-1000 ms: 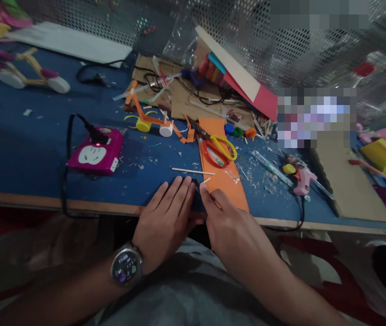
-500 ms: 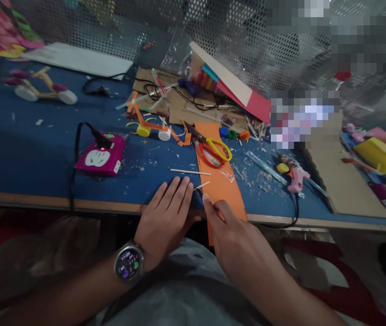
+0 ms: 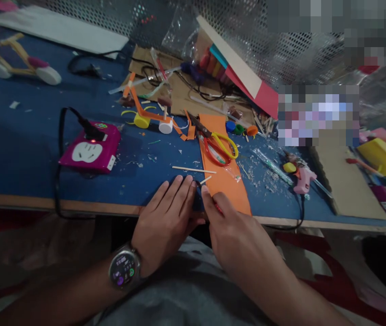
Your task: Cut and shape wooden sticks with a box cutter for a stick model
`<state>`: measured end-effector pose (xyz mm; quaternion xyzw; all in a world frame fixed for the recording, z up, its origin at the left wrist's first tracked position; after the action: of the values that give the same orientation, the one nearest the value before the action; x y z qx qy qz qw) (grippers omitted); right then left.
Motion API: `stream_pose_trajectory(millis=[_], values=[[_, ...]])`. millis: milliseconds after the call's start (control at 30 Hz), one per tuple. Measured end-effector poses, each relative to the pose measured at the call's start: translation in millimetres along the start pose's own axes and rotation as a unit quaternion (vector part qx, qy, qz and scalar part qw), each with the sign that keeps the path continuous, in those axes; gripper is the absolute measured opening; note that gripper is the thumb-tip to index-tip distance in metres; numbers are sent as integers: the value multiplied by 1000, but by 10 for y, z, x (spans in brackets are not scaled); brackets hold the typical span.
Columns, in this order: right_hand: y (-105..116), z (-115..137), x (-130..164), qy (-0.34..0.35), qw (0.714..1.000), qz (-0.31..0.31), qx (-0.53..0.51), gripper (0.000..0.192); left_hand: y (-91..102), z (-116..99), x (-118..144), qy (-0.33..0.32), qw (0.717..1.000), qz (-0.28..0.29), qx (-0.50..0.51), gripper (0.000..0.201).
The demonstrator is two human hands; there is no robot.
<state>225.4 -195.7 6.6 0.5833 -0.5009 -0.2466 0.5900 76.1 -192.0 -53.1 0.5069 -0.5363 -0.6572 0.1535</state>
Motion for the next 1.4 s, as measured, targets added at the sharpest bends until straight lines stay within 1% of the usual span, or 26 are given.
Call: stream_pose_trajectory(millis=[133, 300, 433, 600, 700, 800, 867, 933, 1033, 1067, 1100, 1167, 1267, 1333, 1400], values=[[72, -4, -76, -2, 1000, 25, -10, 73, 6, 11, 0, -6, 1000, 6, 6, 63], [125, -15, -119, -4, 999, 35, -19, 71, 11, 9, -6, -6, 1000, 3, 2, 60], [116, -5, -148, -5, 999, 16, -31, 71, -2, 2, -6, -4, 1000, 7, -7, 59], [115, 8, -201, -3, 999, -24, -45, 69, -21, 14, 0, -11, 1000, 5, -16, 57], [123, -19, -213, -1, 998, -27, -64, 69, -16, 22, -2, -17, 1000, 4, -16, 58], [121, -100, -191, 17, 994, -27, -104, 69, 9, 17, -15, -17, 1000, 6, -13, 61], [115, -199, -150, 35, 988, -41, -147, 67, 32, 6, -26, -16, 1000, 8, -11, 63], [116, -348, -95, 50, 976, -77, -200, 64, 59, -4, -33, -13, 1000, 8, -7, 63], [122, -675, -35, 45, 950, -166, -261, 60, 98, 0, -46, -8, 1000, 12, 9, 62], [118, -802, -31, 37, 943, -198, -263, 57, 112, 10, -55, -3, 1000, 14, 16, 59], [102, -929, -40, 28, 941, -218, -256, 55, 127, 25, -69, 3, 1000, 13, 23, 57], [34, -1157, -92, 23, 949, -215, -229, 50, 159, 67, -108, 21, 999, 10, 34, 51], [-94, -1443, -193, -10, 959, -206, -196, 49, 210, 141, -186, 50, 998, -3, 40, 39], [-169, -1565, -253, -20, 959, -204, -196, 48, 243, 184, -234, 64, 997, -12, 38, 27], [-226, -1638, -304, -16, 958, -205, -199, 47, 267, 214, -271, 65, 997, -13, 38, 18]])
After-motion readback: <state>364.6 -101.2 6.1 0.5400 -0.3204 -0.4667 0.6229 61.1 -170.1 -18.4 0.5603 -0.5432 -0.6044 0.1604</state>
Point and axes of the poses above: each hand's wrist, its own x-axis away from the middle knuckle, its own y-axis out of the back of the hand, z = x × y, the point moved 3 cm from there along -x, towards the middle knuckle, and after that the axes turned 1 degree about x, right-handed, at the moved point
